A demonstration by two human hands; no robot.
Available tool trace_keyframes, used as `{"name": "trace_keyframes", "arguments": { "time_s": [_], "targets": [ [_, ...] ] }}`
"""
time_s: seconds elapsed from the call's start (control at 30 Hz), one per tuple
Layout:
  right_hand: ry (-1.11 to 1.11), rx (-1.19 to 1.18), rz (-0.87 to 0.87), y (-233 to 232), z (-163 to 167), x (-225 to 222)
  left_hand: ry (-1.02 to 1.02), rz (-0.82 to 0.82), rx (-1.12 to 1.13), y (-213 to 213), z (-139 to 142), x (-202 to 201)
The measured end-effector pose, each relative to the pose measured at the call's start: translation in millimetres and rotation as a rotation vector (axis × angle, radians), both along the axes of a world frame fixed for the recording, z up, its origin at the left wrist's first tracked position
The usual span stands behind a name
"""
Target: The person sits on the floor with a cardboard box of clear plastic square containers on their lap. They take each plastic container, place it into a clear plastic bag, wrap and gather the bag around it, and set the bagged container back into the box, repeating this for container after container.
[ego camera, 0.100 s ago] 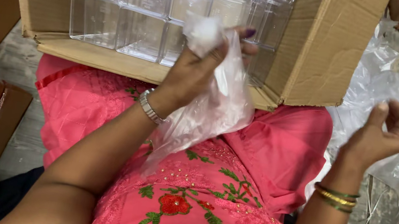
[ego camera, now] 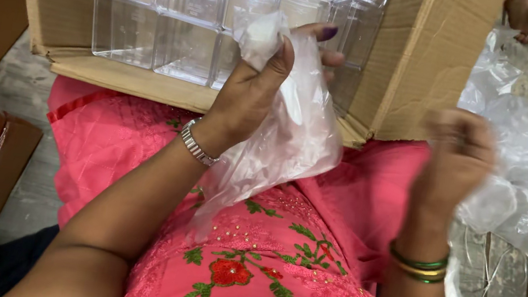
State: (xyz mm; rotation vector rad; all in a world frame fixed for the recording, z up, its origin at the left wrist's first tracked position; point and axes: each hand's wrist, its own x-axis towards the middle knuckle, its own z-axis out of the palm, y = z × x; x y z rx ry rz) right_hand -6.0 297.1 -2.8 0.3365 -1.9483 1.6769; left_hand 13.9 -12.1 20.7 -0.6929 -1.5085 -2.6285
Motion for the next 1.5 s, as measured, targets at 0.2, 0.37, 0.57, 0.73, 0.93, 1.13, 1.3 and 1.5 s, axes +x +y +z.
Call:
{"name": "trace_keyframes", "arguments": {
  "time_s": [0.2, 0.37, 0.57, 0.73, 0.93, 1.13, 1.3, 1.5],
  "targets": [
    [-0.205, 0.045, 0.511, -151.1, 66.4, 35.0, 0.108, 0.103, -0.081, -28.3, 24.3, 24.9],
    [-0.230, -0.114, 0.507, -189.9, 87.5, 28.5, 0.194, 0.261, -0.214, -72.9, 33.0, 29.6],
    [-0.181, -0.283, 0.459, -199.2, 63.3, 22.0, -0.125, 0.507, -0.171, -102.5, 22.9, 28.8],
    [-0.336, -0.292, 0.580, -193.3, 41.7, 16.8, -0.154, 0.510, -0.307, -105.1, 12.9, 35.5],
    [-0.389, -0.213, 0.498, -186.0, 11.6, 40.7, -0.292, 0.497, -0.185, -82.9, -9.8, 57.6],
    [-0.460, 0.020, 0.525, -194.1, -15.9, 20.3, -0.311, 0.296, 0.169, -86.9, -45.3, 54.5],
    [-0.824, -0.551, 0.839, -185.5, 3.9, -38.9, -0.371, 0.122, 0.094, -98.9, -89.7, 17.6],
    [-0.795, -0.868, 1.047, -228.4, 46.6, -103.7, -0.115, 0.444, 0.038, -208.4, -100.5, -48.1]
  ]
}}
